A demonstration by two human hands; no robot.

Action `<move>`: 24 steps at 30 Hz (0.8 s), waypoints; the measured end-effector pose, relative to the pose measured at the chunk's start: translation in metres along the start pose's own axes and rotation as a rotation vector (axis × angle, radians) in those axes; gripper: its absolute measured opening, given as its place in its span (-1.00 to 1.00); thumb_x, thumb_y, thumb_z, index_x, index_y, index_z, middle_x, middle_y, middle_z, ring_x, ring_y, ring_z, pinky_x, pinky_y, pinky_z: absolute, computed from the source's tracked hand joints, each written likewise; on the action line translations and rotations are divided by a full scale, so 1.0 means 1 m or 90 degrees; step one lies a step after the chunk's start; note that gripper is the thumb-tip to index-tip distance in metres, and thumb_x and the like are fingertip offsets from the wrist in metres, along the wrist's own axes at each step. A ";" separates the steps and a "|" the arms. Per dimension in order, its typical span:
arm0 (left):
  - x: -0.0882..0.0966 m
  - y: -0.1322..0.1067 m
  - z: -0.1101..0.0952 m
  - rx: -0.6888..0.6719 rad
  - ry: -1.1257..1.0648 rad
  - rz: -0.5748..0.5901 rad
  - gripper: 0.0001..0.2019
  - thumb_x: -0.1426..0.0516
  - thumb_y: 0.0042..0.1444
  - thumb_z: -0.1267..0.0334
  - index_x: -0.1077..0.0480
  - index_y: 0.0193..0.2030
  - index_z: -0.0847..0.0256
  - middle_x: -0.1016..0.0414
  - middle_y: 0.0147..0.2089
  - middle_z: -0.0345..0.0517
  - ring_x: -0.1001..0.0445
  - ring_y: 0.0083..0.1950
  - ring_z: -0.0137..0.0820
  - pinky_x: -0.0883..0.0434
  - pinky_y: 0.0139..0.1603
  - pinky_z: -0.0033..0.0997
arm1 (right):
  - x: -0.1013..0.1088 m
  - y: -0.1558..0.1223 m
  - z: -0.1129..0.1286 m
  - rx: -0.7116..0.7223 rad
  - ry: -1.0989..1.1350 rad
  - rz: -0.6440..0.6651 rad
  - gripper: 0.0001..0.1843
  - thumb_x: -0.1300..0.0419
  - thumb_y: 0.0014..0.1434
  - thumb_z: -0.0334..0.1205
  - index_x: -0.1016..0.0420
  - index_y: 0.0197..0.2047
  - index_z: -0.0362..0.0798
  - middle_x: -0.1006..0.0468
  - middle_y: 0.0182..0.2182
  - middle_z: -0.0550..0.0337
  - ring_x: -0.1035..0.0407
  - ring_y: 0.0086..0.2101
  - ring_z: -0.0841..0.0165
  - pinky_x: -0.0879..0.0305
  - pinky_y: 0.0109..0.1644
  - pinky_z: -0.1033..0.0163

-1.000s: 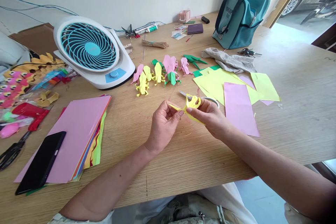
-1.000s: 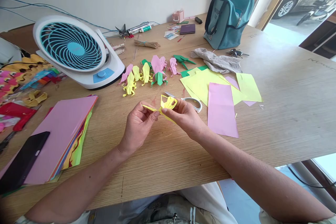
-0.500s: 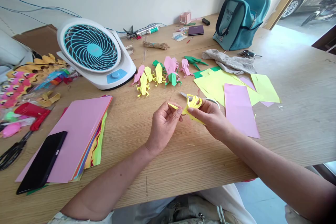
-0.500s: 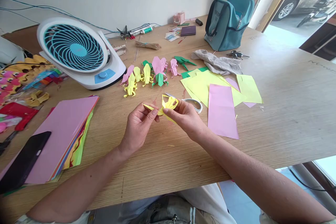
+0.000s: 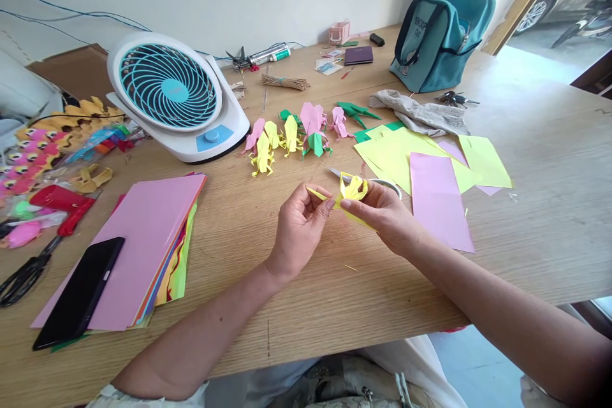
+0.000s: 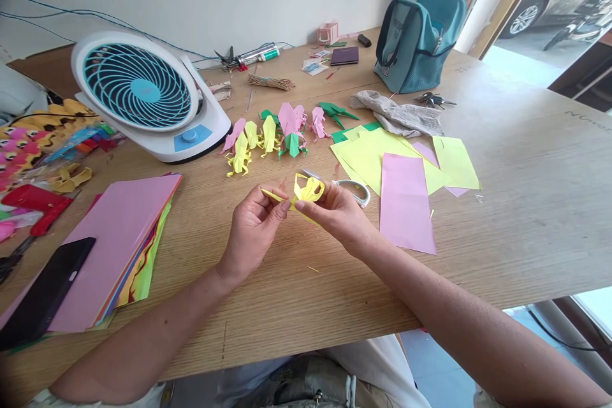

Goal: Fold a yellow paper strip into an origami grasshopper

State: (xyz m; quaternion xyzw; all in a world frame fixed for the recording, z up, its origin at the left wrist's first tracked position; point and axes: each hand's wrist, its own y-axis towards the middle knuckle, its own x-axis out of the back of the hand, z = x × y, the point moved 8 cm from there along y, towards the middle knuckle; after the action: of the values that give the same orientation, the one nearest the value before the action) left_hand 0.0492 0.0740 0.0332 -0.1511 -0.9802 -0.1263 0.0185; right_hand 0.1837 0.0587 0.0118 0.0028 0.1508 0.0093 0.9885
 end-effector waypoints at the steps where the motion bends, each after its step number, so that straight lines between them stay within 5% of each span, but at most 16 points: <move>1: 0.000 0.000 0.000 0.001 -0.006 0.001 -0.80 -0.26 0.17 0.15 -0.37 -0.24 0.21 -0.38 -0.36 -0.24 -0.34 -0.34 -0.51 -0.33 -0.26 -0.52 | -0.001 0.000 0.001 0.005 -0.004 0.005 -0.55 -0.51 -0.15 0.02 -0.46 -0.30 0.00 -0.58 -0.35 0.23 -0.41 -0.31 0.36 -0.35 -0.18 0.21; 10: -0.006 0.003 0.006 0.039 -0.053 0.047 -0.84 -0.27 0.15 0.22 -0.42 -0.32 0.25 -0.43 -0.34 -0.22 -0.42 -0.29 -0.52 -0.40 -0.21 -0.52 | 0.005 0.000 0.006 0.022 0.009 -0.029 -0.55 -0.51 -0.12 -0.04 -0.45 -0.23 0.02 -0.48 -0.37 0.31 -0.36 -0.33 0.40 -0.32 -0.16 0.22; 24: 0.000 -0.004 -0.013 -0.094 0.191 -0.008 -0.89 -0.21 0.21 0.22 -0.44 -0.29 0.19 -0.50 -0.32 -0.15 -0.45 -0.28 -0.42 -0.40 -0.21 -0.43 | 0.003 -0.002 0.006 0.041 -0.023 -0.034 -0.53 -0.51 -0.14 0.04 -0.43 -0.26 0.05 -0.50 -0.37 0.27 -0.34 -0.33 0.36 -0.31 -0.18 0.20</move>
State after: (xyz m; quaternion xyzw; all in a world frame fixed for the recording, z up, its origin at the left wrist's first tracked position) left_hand 0.0477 0.0673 0.0451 -0.1256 -0.9554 -0.2193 0.1528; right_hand 0.1881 0.0570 0.0164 0.0306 0.1331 -0.0218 0.9904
